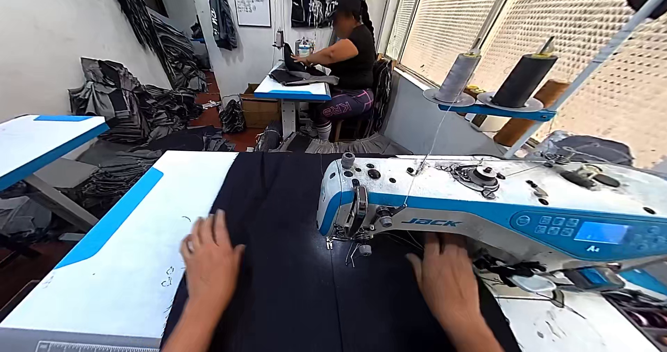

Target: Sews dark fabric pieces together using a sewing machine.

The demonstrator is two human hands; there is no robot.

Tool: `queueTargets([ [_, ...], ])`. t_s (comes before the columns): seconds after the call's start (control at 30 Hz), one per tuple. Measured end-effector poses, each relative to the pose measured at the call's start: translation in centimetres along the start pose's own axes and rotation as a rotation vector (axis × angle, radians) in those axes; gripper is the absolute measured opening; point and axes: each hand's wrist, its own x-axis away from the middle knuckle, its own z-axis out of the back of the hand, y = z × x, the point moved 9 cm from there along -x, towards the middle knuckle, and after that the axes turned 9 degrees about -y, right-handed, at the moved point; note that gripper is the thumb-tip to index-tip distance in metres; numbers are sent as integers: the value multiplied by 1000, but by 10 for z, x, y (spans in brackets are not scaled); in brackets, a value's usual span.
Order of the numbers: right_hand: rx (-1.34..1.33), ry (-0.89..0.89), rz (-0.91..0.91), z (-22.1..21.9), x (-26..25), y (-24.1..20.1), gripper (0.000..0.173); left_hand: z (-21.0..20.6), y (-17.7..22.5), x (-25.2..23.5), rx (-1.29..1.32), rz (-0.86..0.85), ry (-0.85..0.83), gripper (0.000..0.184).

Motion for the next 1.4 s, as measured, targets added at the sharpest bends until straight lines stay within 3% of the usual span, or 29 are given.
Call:
queueTargets([
  [0.1,-178,-67,284,-20,54,-78,44,-34,102,62,154,-363,-90,56],
  [0.17,-236,-195,364,-44,80,-94,50,-66,138,102,179,-511,-288,62],
  [0.27,-84,-250,350,-52,94,-79,61,-78,133,127,61,-525,-358,65],
  [0.43,-33,-299,342,-52,93,-78,62,-77,125,127,17,-509,-370,75],
  [0.67,-57,-131,358,-66,52,-73,62,-84,120,86,16,-519,-311,98],
  [0.83,-37,-290,307,-82,11,-71,67,-97,115,43,64,-503,-397,97],
  [0.9,-30,-292,313,-83,-4,-72,67,-104,114,27,73,-486,-481,92],
  [1.0,-55,-287,294,-81,-26,-72,56,-112,113,2,105,-470,-602,67],
  [1.1,-112,-518,116,-81,-46,-68,43,-118,114,-23,94,-458,-662,58],
  [1.23,-130,-845,-108,-90,-59,-60,49,-125,114,-55,101,-450,-616,54],
  [1.3,-145,-900,-170,-90,-61,-55,49,-126,115,-71,117,-450,-582,52],
  [1.4,-210,-833,-199,-92,-76,-47,48,-128,117,-89,117,-431,-598,51],
])
